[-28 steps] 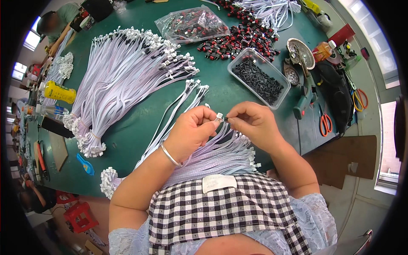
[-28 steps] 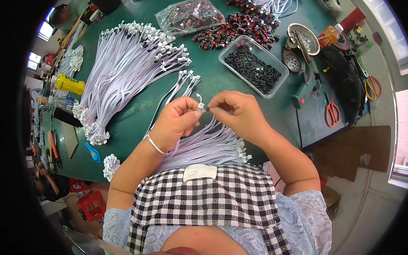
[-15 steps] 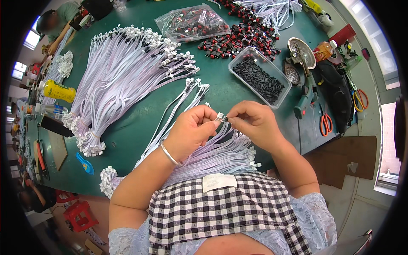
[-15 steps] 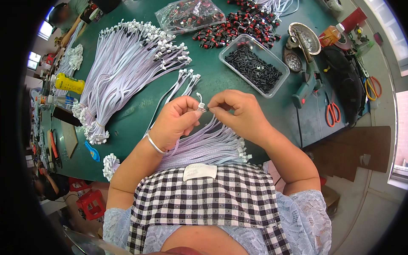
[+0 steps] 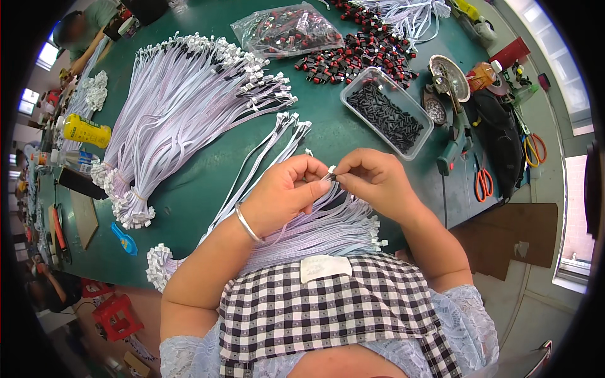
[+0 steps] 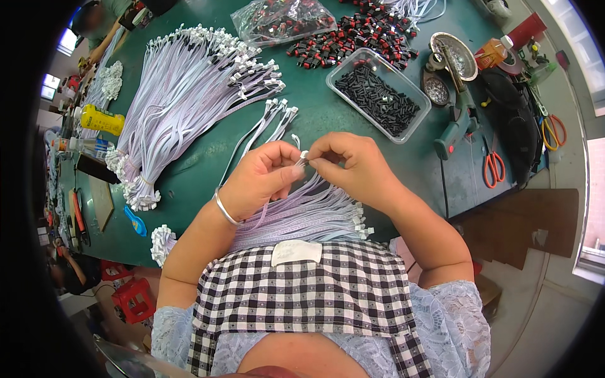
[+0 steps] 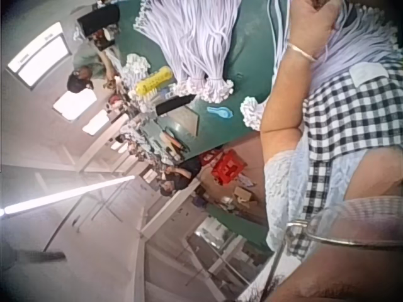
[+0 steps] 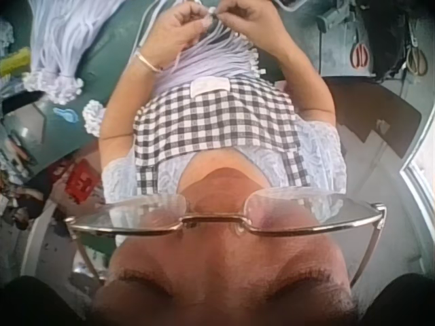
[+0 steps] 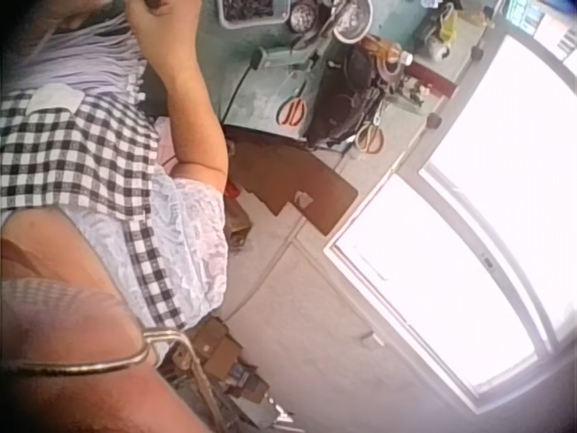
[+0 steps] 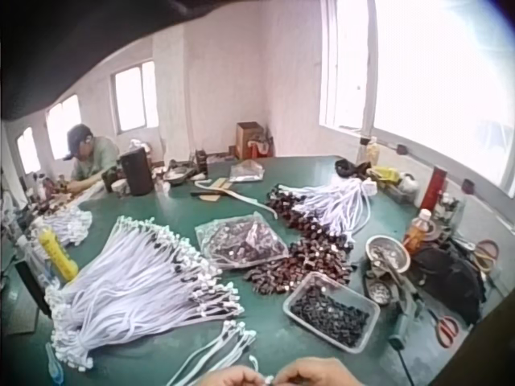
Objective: The person sits at a green workbench and repeatedly picks up white cables and small black plastic connectors. They insert the connectors into the ends of the cables by hand, then place the finished cables into a pile on the table. The workspace contains various tools and components, including a soldering iron and containers of parts.
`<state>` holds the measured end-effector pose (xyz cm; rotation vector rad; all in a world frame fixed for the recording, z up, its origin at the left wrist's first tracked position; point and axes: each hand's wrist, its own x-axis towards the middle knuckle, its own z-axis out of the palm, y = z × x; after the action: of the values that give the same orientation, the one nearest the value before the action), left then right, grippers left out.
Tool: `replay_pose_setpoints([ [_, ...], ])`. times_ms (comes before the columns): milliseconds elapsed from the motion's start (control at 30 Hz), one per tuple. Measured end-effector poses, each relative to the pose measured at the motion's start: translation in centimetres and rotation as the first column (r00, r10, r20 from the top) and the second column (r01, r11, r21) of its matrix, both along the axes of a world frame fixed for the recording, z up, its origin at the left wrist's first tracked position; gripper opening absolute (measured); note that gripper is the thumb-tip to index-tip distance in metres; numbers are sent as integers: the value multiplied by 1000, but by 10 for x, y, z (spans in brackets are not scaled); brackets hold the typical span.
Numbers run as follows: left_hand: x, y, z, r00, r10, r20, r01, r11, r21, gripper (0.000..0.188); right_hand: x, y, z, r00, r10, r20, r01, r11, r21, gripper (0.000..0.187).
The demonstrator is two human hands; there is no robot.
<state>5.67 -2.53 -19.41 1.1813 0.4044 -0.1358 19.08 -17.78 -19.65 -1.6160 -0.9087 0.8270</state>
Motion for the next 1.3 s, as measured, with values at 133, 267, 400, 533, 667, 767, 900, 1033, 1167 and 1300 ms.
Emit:
replay_pose_setpoints([
  [133, -4, 8, 2, 994, -106, 5, 105, 994, 40, 33, 4, -2, -7, 958, -44, -284, 34, 999, -38, 10],
  [267, -3, 9, -2, 997, -72, 18, 72, 997, 6, 34, 2, 2, -9, 879, -55, -473, 51, 998, -20, 19],
  [400, -1, 6, -3, 1000, 21, 5, -22, 1000, 22, 34, -3, 6, -4, 848, -44, -529, 56, 998, 7, 36],
  [533, 0, 5, -1, 999, 41, -12, -40, 997, 66, 35, -5, 12, -7, 955, 50, -291, -31, 997, 70, 50],
  [667, 8, 10, 4, 998, 66, 19, -68, 979, 193, 30, 4, 18, -3, 978, 81, -191, -76, 997, 36, 50],
  [767, 18, 30, -5, 996, 82, 41, -89, 787, 611, 27, 20, 25, 2, 985, 64, 160, -60, 998, -33, 41],
  [900, 22, 63, -27, 984, 171, 43, -123, 490, 863, 17, 71, 11, 13, 413, 70, 908, 88, 989, -117, 20],
  [1033, 21, 61, -35, 999, 35, 23, -33, 302, 953, 18, 100, -5, 12, 223, 428, 876, 261, 839, -477, 15],
  [1167, 16, 30, -11, 985, -109, 130, -118, 112, 987, 19, 115, -8, -13, 295, 447, 845, 207, 833, -513, 12],
  [1300, 3, -5, 4, 924, -341, -174, 253, 203, 946, 17, 124, -3, -17, 403, 448, 799, 172, 820, -546, 7],
])
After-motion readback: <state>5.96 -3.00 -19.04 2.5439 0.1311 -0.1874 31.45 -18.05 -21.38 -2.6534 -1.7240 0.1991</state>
